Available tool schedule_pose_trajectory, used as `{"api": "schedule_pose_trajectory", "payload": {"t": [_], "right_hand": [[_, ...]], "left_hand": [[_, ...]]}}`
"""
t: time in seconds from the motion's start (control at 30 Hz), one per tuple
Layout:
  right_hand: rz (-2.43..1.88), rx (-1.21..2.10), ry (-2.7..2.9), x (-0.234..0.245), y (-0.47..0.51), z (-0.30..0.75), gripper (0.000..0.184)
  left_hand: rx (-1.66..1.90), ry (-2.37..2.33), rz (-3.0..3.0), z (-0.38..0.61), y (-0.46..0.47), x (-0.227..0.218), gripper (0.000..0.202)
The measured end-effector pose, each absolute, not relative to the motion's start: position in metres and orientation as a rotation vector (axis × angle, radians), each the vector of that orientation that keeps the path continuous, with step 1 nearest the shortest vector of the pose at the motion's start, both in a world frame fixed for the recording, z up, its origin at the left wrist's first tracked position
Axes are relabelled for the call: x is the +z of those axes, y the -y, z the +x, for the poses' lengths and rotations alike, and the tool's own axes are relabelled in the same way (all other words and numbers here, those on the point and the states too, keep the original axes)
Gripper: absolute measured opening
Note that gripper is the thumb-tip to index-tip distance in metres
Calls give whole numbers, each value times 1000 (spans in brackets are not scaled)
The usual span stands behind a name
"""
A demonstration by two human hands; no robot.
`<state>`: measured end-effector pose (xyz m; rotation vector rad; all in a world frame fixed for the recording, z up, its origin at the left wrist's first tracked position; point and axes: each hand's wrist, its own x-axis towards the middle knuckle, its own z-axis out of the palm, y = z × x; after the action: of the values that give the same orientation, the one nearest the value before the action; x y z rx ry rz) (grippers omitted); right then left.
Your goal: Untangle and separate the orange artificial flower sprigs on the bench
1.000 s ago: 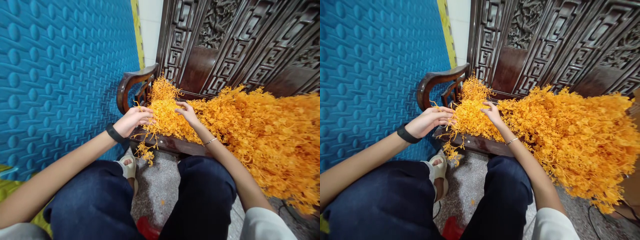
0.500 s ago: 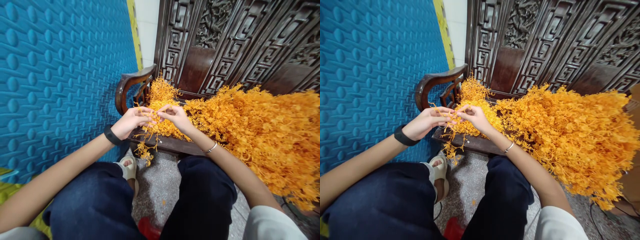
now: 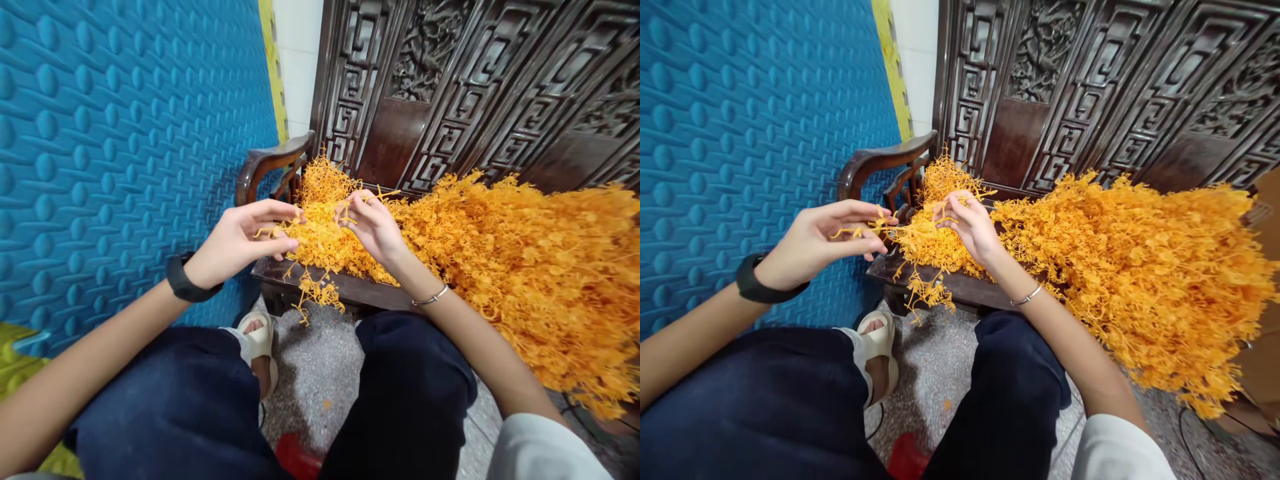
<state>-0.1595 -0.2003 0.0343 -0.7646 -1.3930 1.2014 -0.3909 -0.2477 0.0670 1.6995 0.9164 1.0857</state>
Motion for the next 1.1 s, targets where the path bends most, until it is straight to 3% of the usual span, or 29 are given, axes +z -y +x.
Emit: {"api": "schedule_pose_trajectory", "payload": {"t": [0.1,0.27,0.4,0.6,0.93,1.03,1.1], "right_hand": [[-721,1254,1438,41,206,-158,23],[-611,1373,1442,50,213,-162,29],[-507,1485,1429,52,219,-168,29],[-439,1553,1445,51,225,-178,29],[-546,1342,1477,50,218,-171,33],[-561,1342,1442,49,216,-171,34],[-560,1372,1429,48,218,-172,34]], "left_hand": [[988,-748,1889,-396,265,81,52],[1187,-732,1915,-394,265,82,32],[993,-803,1879,-384,245,62,45],[730,-707,2050,-371,231,39,37],[410,-581,1744,-362,238,41,53],[387,-573,1722,-358,240,42,48],[377,-594,1781,-356,240,44,35]]}}
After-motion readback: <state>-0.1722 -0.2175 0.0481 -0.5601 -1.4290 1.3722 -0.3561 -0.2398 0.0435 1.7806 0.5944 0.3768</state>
